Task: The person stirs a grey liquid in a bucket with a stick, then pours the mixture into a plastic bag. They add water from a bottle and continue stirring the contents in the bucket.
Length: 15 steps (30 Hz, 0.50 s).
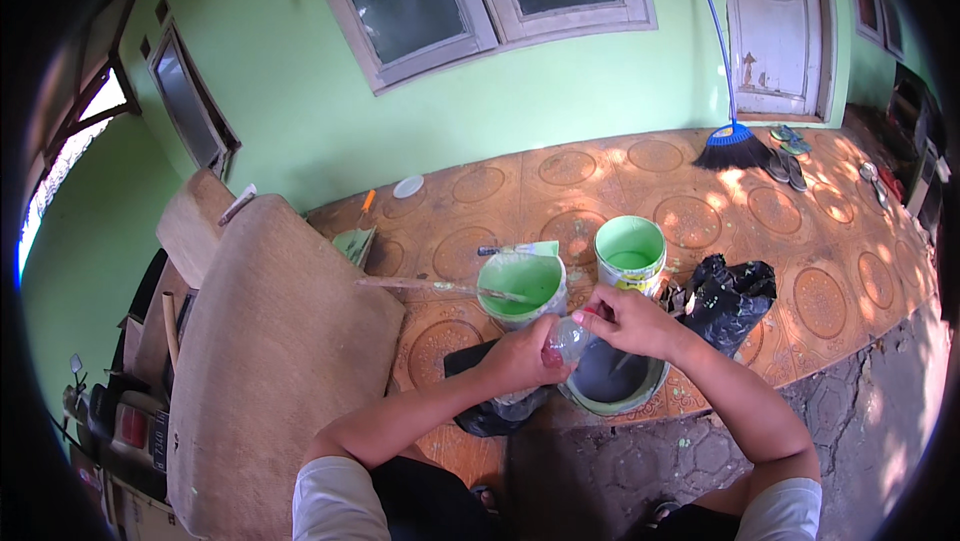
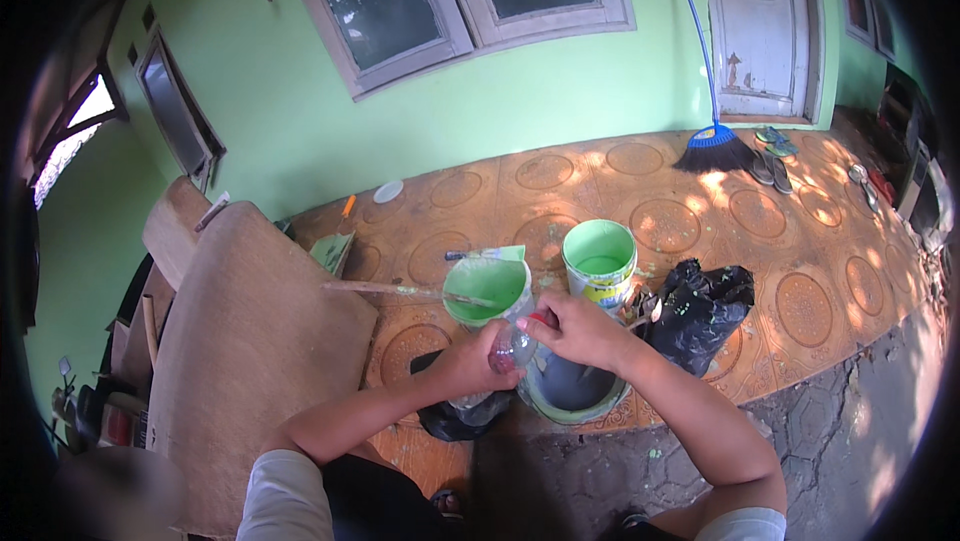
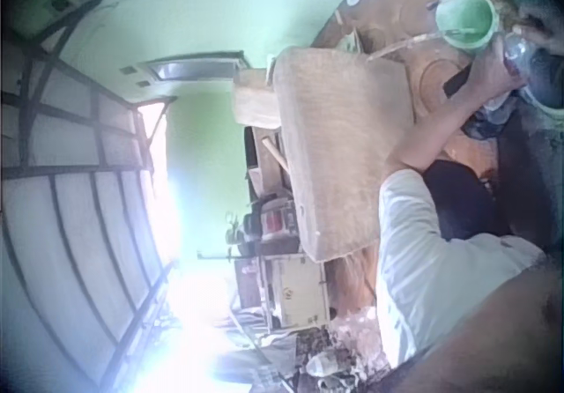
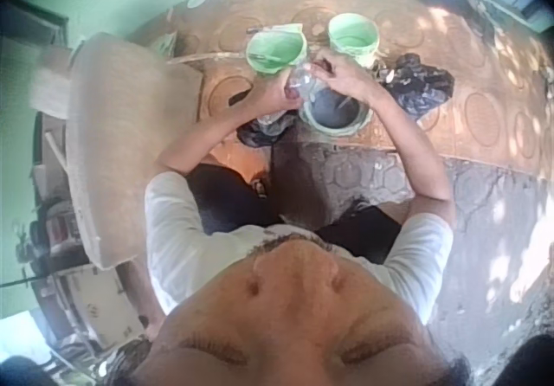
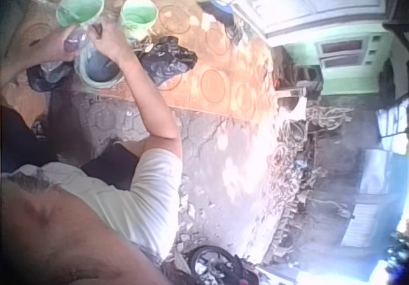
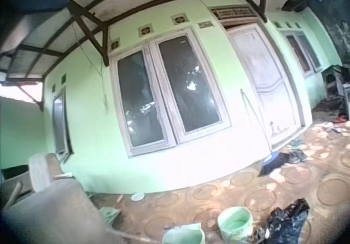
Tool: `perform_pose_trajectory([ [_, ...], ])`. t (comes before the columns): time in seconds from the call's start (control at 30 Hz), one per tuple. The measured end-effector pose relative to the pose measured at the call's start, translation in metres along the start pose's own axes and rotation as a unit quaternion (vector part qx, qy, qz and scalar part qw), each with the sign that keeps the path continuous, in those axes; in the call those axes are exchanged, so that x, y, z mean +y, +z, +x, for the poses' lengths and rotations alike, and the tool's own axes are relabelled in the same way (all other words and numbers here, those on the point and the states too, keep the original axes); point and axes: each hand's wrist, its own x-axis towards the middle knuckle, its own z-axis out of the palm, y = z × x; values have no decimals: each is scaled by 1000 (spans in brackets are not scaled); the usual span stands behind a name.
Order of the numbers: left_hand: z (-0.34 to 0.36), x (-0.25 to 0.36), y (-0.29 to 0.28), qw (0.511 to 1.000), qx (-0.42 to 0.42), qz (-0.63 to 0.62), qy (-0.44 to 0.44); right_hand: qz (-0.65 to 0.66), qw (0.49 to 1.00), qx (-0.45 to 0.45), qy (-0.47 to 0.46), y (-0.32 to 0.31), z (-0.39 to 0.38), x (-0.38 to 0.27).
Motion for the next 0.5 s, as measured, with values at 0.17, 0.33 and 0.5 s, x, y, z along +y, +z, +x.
perform_pose_trajectory([
  [0.17,8,-6,-5,999,-26,-14,13,31,996,-70,-55,-20,1,-4],
  [0.33,8,-25,1,992,-74,-96,-21,52,983,-107,-137,-23,3,7],
  [0.5,7,-36,1,977,-94,-190,5,83,977,-95,-173,-21,4,11],
])
